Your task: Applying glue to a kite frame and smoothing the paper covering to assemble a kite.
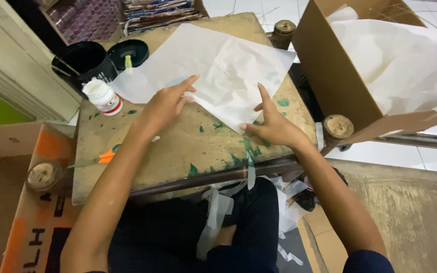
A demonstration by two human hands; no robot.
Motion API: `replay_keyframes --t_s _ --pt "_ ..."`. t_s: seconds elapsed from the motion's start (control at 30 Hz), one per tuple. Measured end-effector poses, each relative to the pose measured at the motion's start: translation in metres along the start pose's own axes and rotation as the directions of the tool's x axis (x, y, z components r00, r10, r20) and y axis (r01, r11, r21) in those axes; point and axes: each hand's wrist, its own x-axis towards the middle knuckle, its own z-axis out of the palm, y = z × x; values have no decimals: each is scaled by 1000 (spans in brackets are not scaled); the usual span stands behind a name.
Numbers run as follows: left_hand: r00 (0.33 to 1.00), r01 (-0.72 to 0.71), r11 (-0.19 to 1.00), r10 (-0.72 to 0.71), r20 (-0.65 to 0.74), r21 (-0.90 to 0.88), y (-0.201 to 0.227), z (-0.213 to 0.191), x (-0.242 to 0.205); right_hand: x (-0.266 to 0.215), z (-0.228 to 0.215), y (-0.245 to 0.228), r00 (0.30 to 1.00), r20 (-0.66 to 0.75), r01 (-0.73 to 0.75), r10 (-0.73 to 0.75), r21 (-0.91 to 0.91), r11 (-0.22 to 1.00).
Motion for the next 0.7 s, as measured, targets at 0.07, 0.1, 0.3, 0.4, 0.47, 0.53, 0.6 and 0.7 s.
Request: replay_keyframes --t_s 0.07,0.1,0.3,0.4,0.47,0.53,0.6,0.7 --pt "1000 -27 999 27 -9 -28 -7 -3 8 -5 5 -8 999 -23 28 -26 108 994" --pt "999 -47 998 45 -22 -53 -11 -4 11 -7 8 -12 998 -41 62 -55 214 975" --pt "998 -41 996 37 -56 -80 -10 -8 15 14 18 7 937 -315 278 -149 421 863" --pt "998 -31 998 27 -62 -62 -2 -15 13 20 14 9 893 -428 351 -135 479 805" --pt "998 -31 998 28 -49 -57 -3 -18 11 21 13 11 883 -451 376 -132 511 773" --pt "999 -29 998 27 -35 -53 0 -21 6 18 12 8 873 -471 399 -126 543 739" --pt "999 -18 998 20 31 -64 6 -27 0 12 11 -1 878 -456 387 -145 498 776" --pt "982 121 980 -95 163 -156 -8 -24 -7 -6 -1 -17 945 -286 231 -161 229 946"
